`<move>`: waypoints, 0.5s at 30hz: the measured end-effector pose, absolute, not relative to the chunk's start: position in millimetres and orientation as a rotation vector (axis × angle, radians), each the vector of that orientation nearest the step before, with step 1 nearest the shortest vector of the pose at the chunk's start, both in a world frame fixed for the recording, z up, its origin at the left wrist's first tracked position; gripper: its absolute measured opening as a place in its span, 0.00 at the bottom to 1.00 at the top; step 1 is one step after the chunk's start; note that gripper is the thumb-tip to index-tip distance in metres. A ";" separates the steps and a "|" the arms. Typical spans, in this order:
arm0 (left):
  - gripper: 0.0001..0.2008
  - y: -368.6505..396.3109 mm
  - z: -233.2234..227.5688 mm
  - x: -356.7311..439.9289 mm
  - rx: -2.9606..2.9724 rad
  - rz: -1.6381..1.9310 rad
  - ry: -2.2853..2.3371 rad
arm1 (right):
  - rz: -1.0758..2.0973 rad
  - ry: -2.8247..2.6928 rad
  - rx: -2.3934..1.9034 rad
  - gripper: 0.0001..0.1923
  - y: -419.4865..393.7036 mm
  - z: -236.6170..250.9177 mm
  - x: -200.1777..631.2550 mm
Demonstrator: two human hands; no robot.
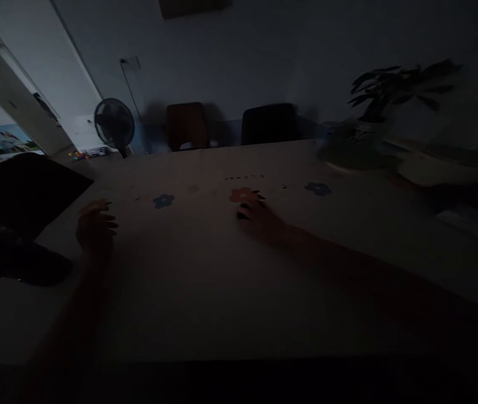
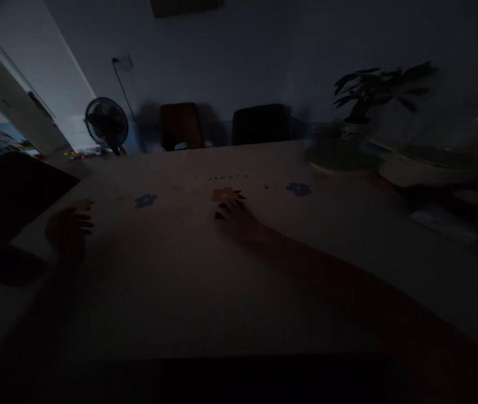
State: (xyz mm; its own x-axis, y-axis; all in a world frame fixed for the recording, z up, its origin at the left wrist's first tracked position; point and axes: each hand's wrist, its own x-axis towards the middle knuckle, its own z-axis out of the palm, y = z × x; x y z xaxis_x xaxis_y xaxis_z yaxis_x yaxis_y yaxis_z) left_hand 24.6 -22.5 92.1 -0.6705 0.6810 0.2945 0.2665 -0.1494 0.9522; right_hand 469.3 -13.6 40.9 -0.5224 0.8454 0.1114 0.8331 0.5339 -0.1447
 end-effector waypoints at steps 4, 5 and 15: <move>0.12 -28.3 101.0 35.6 0.933 1.988 1.828 | 0.210 -2.696 -1.088 0.29 11.3 47.2 339.3; 0.13 -28.4 100.5 34.9 0.939 2.021 1.824 | 0.204 -2.723 -1.014 0.28 17.6 48.5 307.9; 0.16 -21.0 77.0 6.6 1.052 2.223 1.933 | 0.198 -2.840 -0.776 0.25 44.6 64.3 86.7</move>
